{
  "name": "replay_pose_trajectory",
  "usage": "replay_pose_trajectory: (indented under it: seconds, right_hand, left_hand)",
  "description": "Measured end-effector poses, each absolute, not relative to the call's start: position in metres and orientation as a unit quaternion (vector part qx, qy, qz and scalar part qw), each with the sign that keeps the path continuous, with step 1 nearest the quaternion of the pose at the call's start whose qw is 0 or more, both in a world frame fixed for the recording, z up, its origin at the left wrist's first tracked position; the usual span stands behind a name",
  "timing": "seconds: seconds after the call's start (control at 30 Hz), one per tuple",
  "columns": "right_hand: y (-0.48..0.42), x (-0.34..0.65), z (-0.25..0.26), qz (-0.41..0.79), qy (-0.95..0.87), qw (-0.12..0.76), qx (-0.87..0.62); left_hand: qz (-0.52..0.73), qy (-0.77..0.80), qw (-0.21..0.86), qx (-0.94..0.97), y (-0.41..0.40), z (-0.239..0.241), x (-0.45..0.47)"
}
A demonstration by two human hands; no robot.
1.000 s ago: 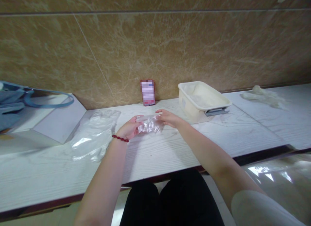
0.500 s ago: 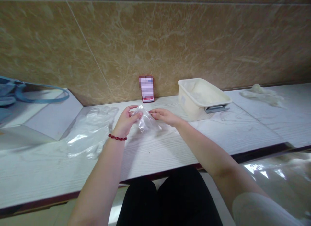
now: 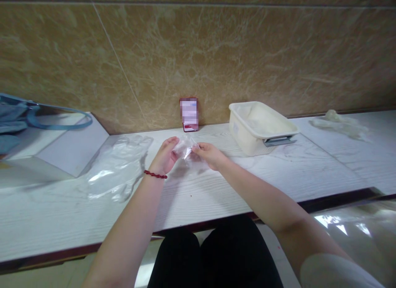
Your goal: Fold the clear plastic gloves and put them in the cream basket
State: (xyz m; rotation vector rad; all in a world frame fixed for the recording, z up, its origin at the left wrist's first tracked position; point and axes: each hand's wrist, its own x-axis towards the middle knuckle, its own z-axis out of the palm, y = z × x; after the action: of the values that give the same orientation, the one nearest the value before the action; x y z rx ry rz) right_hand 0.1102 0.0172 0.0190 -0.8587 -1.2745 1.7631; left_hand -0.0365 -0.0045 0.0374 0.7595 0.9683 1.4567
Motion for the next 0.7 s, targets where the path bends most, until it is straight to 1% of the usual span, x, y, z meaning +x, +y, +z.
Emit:
replay_pose_trajectory:
  seconds: [0.13, 0.3, 0.5, 0.57, 0.7]
  right_hand:
    - [0.021, 0.110, 0.017, 0.696, -0.464, 0.421, -0.350]
    - [0.020, 0.108, 0.014, 0.695, -0.436, 0.454, -0.348]
    - [0.018, 0.103, 0.008, 0.698, -0.424, 0.471, -0.335]
    - [0.017, 0.102, 0.007, 0.699, -0.423, 0.469, -0.337]
    - [0.015, 0.102, 0.009, 0.712, -0.451, 0.423, -0.332]
  left_hand:
    - [0.584, 0.410, 0.619, 0.328, -0.001, 0.031, -0.037]
    - [0.600, 0.420, 0.595, 0.330, -0.001, 0.025, -0.025]
    - [0.551, 0.444, 0.621, 0.336, -0.003, 0.018, -0.011]
    - [0.574, 0.466, 0.573, 0.353, -0.001, 0.011, -0.009]
    - [0.607, 0.563, 0.381, 0.411, 0.003, 0.000, -0.014]
